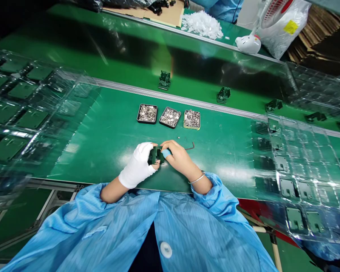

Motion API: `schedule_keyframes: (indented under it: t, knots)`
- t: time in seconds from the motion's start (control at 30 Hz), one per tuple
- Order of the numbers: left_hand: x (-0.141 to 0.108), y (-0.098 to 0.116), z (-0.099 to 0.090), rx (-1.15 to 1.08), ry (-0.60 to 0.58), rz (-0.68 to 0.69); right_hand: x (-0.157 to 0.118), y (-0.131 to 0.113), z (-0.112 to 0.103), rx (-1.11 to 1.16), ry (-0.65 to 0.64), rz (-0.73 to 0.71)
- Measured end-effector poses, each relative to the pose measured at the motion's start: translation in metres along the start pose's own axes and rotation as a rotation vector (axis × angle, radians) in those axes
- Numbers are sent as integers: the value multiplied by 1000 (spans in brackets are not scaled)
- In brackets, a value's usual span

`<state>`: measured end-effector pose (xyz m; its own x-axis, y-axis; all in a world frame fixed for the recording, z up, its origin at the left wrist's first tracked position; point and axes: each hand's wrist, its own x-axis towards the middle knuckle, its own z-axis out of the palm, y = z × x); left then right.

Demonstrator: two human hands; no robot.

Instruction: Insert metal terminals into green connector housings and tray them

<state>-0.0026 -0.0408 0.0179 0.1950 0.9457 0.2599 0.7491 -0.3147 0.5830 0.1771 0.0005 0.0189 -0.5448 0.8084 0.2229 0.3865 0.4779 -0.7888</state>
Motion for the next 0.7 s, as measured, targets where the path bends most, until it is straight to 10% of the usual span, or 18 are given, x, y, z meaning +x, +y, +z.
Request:
schedule_keyframes:
  t: [0.3, 0.7]
  knots:
    - [8, -6, -19, -163, -181, -18, 1, -4, 1, -148, -27, 43]
    - [22, 4, -27, 322, -236, 0, 8, -28, 11, -447, -178, -25]
